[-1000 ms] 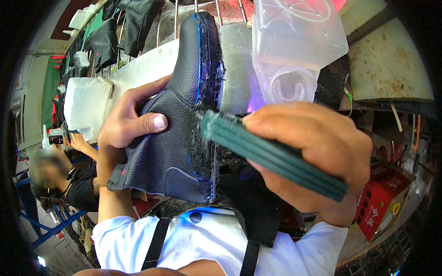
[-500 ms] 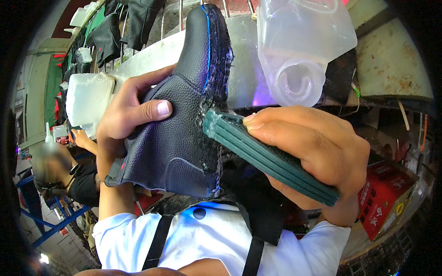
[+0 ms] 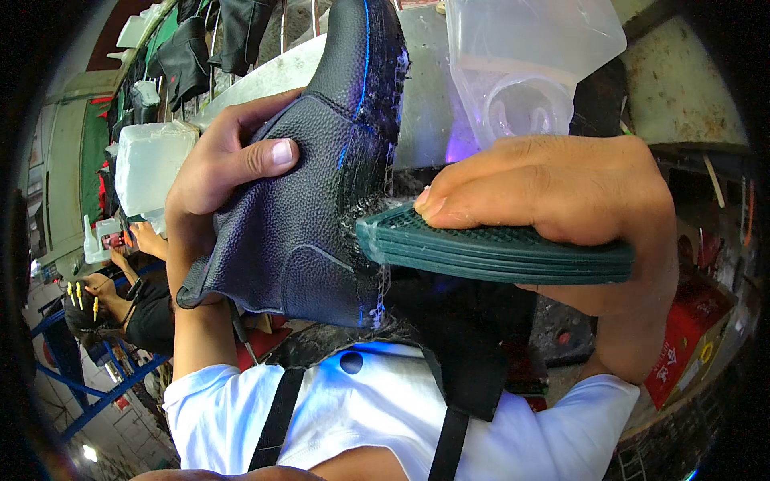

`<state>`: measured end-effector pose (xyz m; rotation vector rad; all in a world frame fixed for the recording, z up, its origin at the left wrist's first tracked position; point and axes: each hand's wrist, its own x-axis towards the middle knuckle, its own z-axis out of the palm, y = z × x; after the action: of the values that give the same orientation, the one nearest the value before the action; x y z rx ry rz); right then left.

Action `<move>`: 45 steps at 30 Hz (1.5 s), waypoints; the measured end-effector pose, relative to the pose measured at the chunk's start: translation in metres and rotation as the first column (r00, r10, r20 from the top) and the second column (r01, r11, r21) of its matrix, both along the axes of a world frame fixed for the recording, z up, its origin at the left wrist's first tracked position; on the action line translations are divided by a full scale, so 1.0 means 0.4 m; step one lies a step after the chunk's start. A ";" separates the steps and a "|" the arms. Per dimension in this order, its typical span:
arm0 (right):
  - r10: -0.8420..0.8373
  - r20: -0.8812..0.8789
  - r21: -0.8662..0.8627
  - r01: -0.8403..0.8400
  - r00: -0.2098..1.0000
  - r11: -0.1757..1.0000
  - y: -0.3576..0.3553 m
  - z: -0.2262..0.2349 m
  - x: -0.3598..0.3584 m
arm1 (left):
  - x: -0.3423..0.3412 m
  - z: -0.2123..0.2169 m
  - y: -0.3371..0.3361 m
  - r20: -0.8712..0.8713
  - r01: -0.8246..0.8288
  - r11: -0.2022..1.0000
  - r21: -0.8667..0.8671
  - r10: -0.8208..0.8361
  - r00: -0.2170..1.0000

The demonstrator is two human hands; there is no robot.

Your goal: The person picks up a boot, applies liquid from a container using a brush around the base and sole edges, and places the boot back onto a metal rack.

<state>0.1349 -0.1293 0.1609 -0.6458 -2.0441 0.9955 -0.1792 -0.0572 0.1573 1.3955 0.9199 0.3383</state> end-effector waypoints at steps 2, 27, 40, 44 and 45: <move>0.032 -0.007 -0.027 -0.033 0.999 0.999 0.002 -0.001 0.004 | 0.001 -0.001 0.005 0.005 0.003 1.000 -0.020 -0.003 1.000; -0.123 -0.440 -0.361 -0.049 0.890 0.931 -0.035 -0.042 -0.004 | -0.014 -0.027 -0.060 0.265 -0.398 0.874 -0.279 0.468 0.843; 0.182 -0.213 -0.236 -0.231 0.960 0.944 0.072 0.030 -0.003 | -0.032 0.001 -0.056 0.261 -0.362 0.894 -0.264 0.427 0.866; 0.236 -0.146 -0.211 -0.263 0.961 0.941 0.071 0.062 0.003 | -0.044 0.011 -0.013 0.139 -0.330 0.869 -0.368 0.402 0.905; 0.248 -0.103 -0.195 -0.264 0.963 0.945 0.074 0.078 0.009 | -0.041 0.010 -0.018 0.161 -0.334 0.860 -0.385 0.419 0.894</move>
<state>0.1386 -0.0996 0.1923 -0.4441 -2.0061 1.3781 -0.1957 -0.0645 0.1614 0.8181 0.9962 0.5990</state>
